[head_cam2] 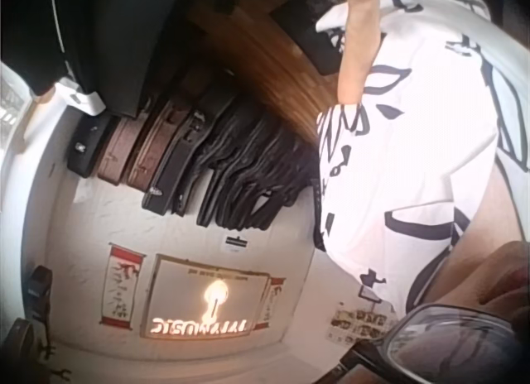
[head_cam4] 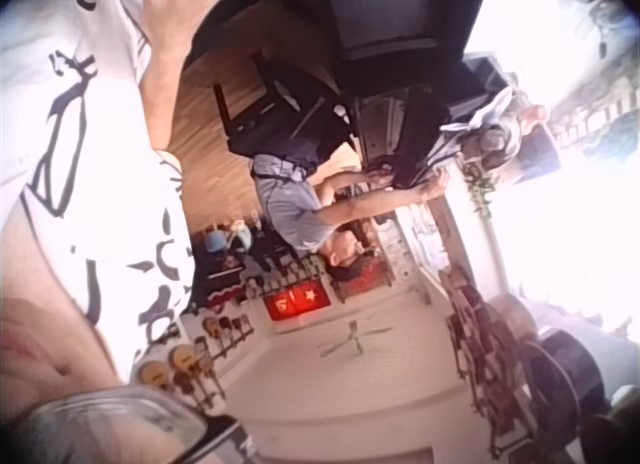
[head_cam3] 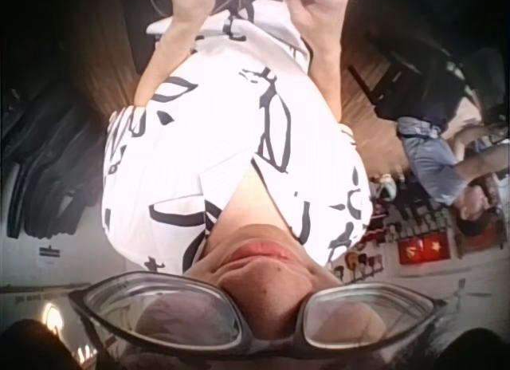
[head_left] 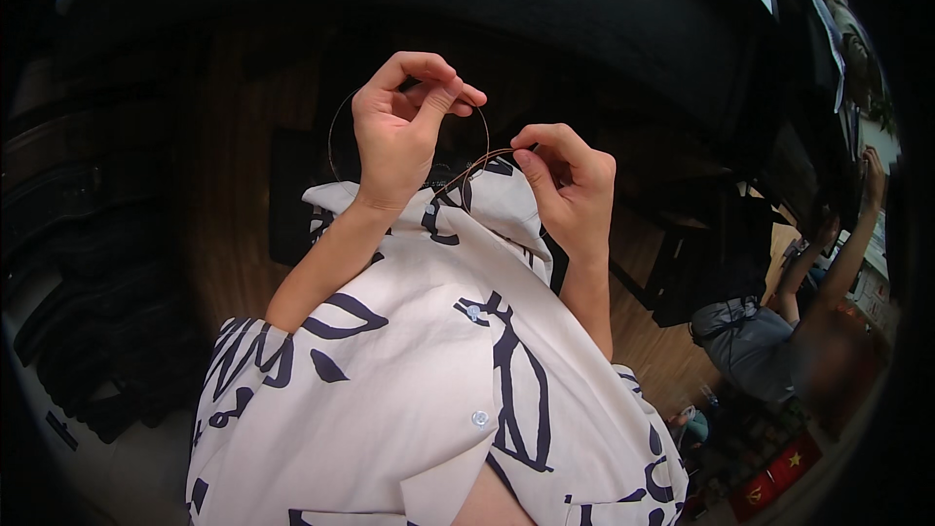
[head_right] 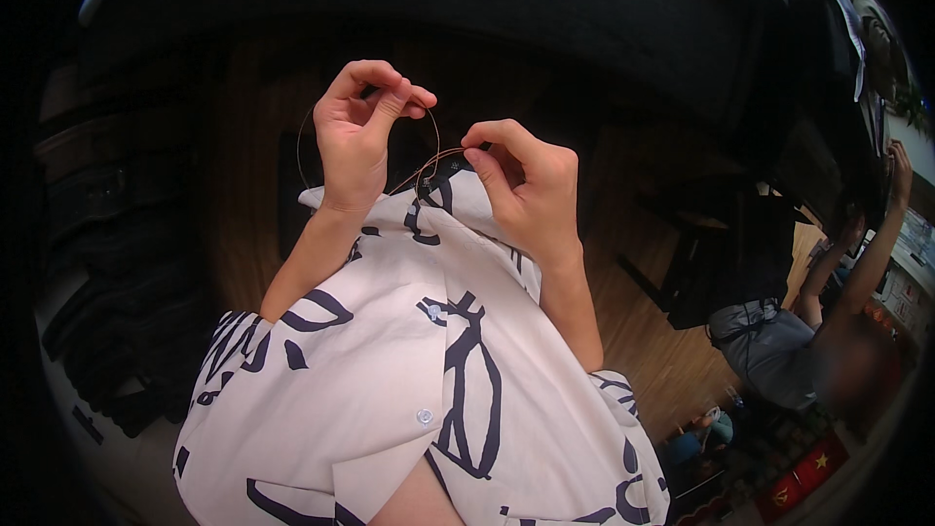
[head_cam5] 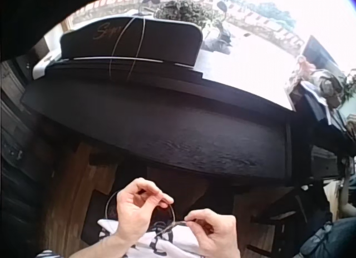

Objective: The person sits on the floor and manipulates a thin metal wire by hand, bending it into a circular loop. They repeatedly adjust the shape of the loop and then place it on a black piano bench. The person then picks up a longer, thicker wire and begins to bend it into a larger loop.

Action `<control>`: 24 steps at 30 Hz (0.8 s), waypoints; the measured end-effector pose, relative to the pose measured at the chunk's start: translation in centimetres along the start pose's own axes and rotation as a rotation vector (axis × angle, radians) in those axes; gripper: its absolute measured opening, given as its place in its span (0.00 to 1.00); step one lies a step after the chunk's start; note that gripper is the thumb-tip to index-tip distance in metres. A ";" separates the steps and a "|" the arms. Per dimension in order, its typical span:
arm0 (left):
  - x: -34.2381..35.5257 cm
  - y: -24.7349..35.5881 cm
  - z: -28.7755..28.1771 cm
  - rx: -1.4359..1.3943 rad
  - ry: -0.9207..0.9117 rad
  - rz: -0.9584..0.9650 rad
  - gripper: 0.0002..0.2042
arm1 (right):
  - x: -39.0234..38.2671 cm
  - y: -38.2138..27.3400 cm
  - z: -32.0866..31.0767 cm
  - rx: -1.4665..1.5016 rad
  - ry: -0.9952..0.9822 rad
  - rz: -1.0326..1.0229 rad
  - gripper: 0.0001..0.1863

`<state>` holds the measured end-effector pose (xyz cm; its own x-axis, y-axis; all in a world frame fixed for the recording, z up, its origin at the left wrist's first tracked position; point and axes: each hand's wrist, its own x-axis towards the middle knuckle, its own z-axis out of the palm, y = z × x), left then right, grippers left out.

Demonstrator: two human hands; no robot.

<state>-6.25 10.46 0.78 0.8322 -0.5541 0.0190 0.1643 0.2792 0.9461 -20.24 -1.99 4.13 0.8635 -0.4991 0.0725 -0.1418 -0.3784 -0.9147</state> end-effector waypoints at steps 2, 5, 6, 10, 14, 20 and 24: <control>0.0 0.0 -0.1 -0.002 0.040 0.008 0.02 | 0.0 -0.1 0.1 -0.046 -0.036 -0.061 0.07; -0.1 -0.2 -0.1 -0.080 0.065 -0.057 0.05 | 0.0 -0.3 0.5 -0.013 -0.041 -0.079 0.06; -0.1 -0.2 -0.1 -0.090 0.064 -0.077 0.06 | -0.1 -0.2 0.4 -0.014 -0.075 -0.068 0.06; -0.4 -0.5 0.2 -0.104 0.060 -0.124 0.07 | -0.3 -0.1 0.3 -0.019 -0.154 -0.074 0.06; -0.3 -1.2 0.2 -0.006 0.051 -0.091 0.06 | -0.6 0.3 0.5 0.086 -0.102 -0.148 0.05; 0.2 -1.4 -0.4 0.127 0.140 -0.011 0.05 | -0.7 0.4 -0.4 0.190 -0.032 -0.047 0.03; 1.1 -1.7 -1.4 0.219 0.166 0.078 0.03 | -0.8 1.1 -0.8 0.251 0.046 -0.008 0.06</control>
<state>-4.90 10.47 -1.27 0.9162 -0.3964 0.0584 -0.0071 0.1298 0.9915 -21.46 -2.67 3.43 0.8402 -0.5342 0.0931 -0.0054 -0.1799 -0.9837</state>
